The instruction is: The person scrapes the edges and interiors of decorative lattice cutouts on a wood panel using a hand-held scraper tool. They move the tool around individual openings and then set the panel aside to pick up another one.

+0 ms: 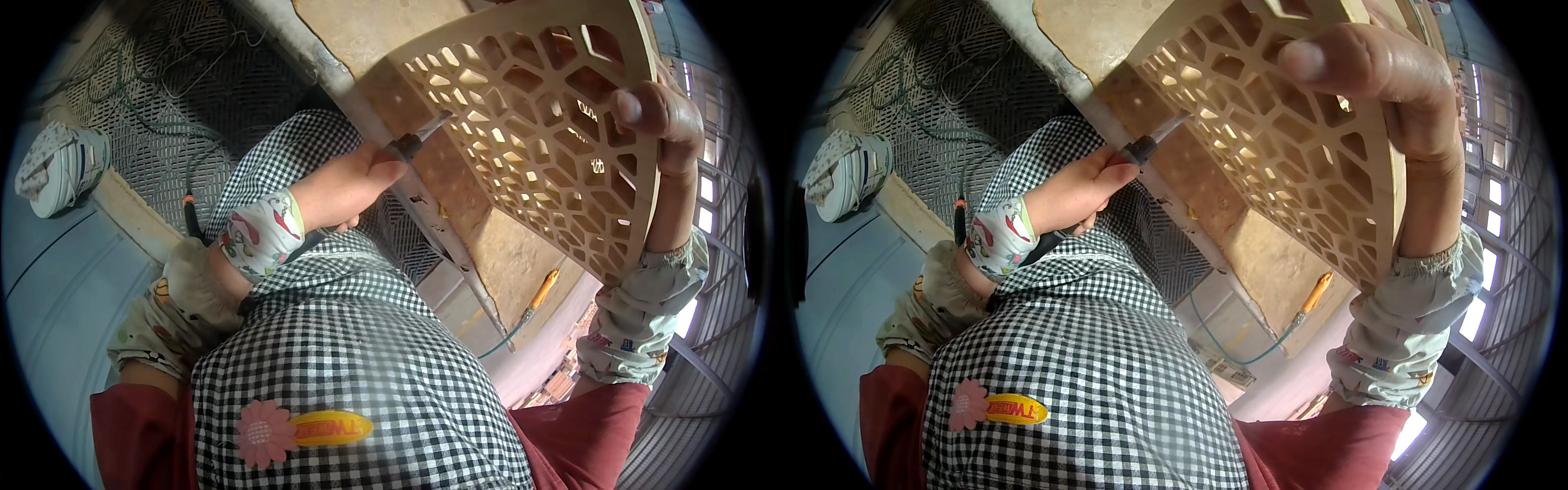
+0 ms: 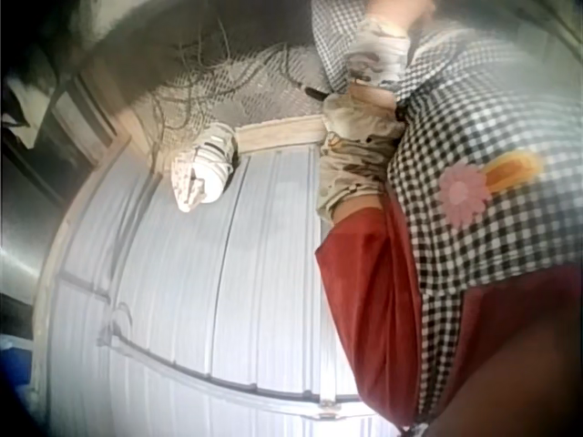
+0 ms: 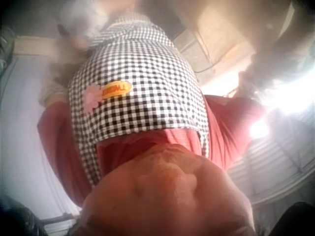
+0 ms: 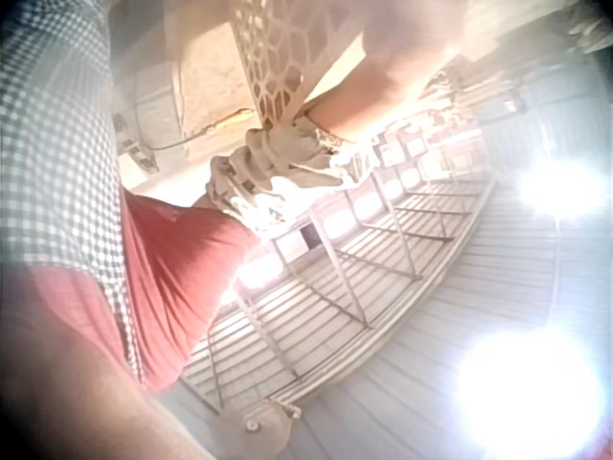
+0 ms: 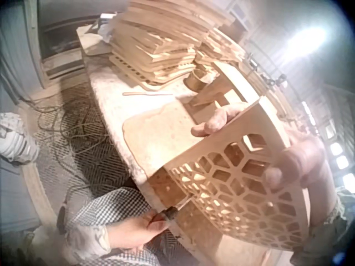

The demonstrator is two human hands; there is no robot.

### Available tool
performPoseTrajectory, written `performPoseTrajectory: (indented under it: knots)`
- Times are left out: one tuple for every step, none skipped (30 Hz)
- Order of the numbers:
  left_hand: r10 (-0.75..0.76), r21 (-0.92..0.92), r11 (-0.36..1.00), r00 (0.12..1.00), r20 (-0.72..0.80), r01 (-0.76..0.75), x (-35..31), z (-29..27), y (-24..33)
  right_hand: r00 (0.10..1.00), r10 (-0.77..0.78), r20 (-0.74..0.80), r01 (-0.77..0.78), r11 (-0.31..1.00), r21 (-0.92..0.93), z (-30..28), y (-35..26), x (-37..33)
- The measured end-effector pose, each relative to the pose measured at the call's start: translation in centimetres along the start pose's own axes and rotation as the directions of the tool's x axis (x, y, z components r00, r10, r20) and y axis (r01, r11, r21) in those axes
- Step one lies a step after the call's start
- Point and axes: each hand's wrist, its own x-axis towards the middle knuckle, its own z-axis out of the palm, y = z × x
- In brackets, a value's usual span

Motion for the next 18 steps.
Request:
performPoseTrajectory:
  knots:
    - [0.004, -0.012, 1.000, 1.000, 0.006, -0.004, 0.1, -0.1, -0.1, 1.000, 0.003, 0.009, -0.003, 1.000, 0.001, -0.2, 0.5, 0.2]
    - [0.021, 0.001, 1.000, 1.000, 0.002, -0.021, -0.2, 0.0, -0.4, 1.000, 0.006, 0.017, -0.006, 1.000, 0.001, -0.3, 0.9, 0.3]
    - [0.036, 0.061, 0.998, 0.999, -0.035, -0.034, -0.3, 0.2, -0.5, 1.000, -0.009, 0.010, 0.009, 1.000, 0.000, -0.2, 1.0, 0.3]
    - [0.051, 0.122, 0.992, 0.996, -0.069, -0.042, -0.4, 0.4, -0.5, 1.000, -0.021, 0.003, 0.021, 1.000, 0.001, -0.1, 1.2, 0.3]
    - [0.068, 0.183, 0.982, 0.992, -0.102, -0.048, -0.4, 0.5, -0.5, 1.000, -0.030, 0.001, 0.030, 1.000, -0.004, -0.2, 1.3, 0.3]
    - [0.150, 0.262, 0.959, 0.981, -0.126, -0.113, -0.2, 0.6, -0.9, 1.000, -0.026, 0.001, 0.026, 1.000, 0.002, -0.2, 1.1, 0.3]
    - [0.230, 0.341, 0.925, 0.961, -0.151, -0.168, 0.0, 0.7, -1.4, 1.000, -0.024, 0.004, 0.024, 1.000, 0.006, 0.1, 1.0, 0.3]
    - [0.382, 0.479, 0.837, 0.910, -0.163, -0.266, 0.6, 1.0, -2.6, 1.000, -0.015, 0.005, 0.015, 1.000, 0.008, 0.2, 0.7, 0.2]
    - [0.428, 0.531, 0.800, 0.887, -0.175, -0.281, 1.0, 1.2, -3.7, 1.000, -0.004, 0.008, 0.004, 1.000, 0.012, 0.2, 0.5, 0.2]
    - [0.474, 0.584, 0.757, 0.861, -0.183, -0.292, 0.9, 1.3, -3.9, 1.000, 0.005, 0.003, -0.006, 1.000, 0.016, 0.1, 0.4, 0.0]
    - [0.419, 0.562, 0.791, 0.883, -0.211, -0.242, -0.1, 1.6, -2.7, 1.000, 0.024, 0.001, -0.024, 0.999, 0.028, 0.1, 0.3, -0.2]
    - [0.362, 0.538, 0.822, 0.902, -0.237, -0.189, -0.9, 1.7, -1.4, 0.999, 0.038, -0.002, -0.037, 0.999, 0.034, 0.1, 0.4, -0.3]
    - [0.328, 0.560, 0.817, 0.910, -0.251, -0.140, -1.2, 1.7, -0.4, 0.999, 0.047, 0.004, -0.047, 0.998, 0.047, 0.2, 0.1, -0.1]
    - [0.291, 0.583, 0.807, 0.921, -0.258, -0.092, -1.2, 1.7, 0.6, 0.998, 0.064, 0.004, -0.064, 0.996, 0.060, 0.3, 0.1, -0.3]
    - [0.254, 0.605, 0.795, 0.931, -0.264, -0.045, -1.0, 1.7, 1.3, 0.996, 0.084, 0.003, -0.084, 0.994, 0.076, 0.3, 0.1, -0.4]
    - [0.244, 0.604, 0.796, 0.931, -0.270, -0.033, -0.9, 1.6, 1.8, 0.995, 0.099, 0.008, -0.099, 0.991, 0.090, 0.2, 0.1, -0.2]
    - [0.262, 0.601, 0.798, 0.924, -0.279, -0.045, -1.0, 1.7, 1.8, 0.993, 0.116, 0.011, -0.117, 0.987, 0.109, 0.3, -0.1, -0.1]
    - [0.281, 0.599, 0.799, 0.916, -0.287, -0.057, -1.2, 1.8, 1.7, 0.991, 0.134, 0.015, -0.134, 0.982, 0.131, 0.4, -0.2, 0.0]
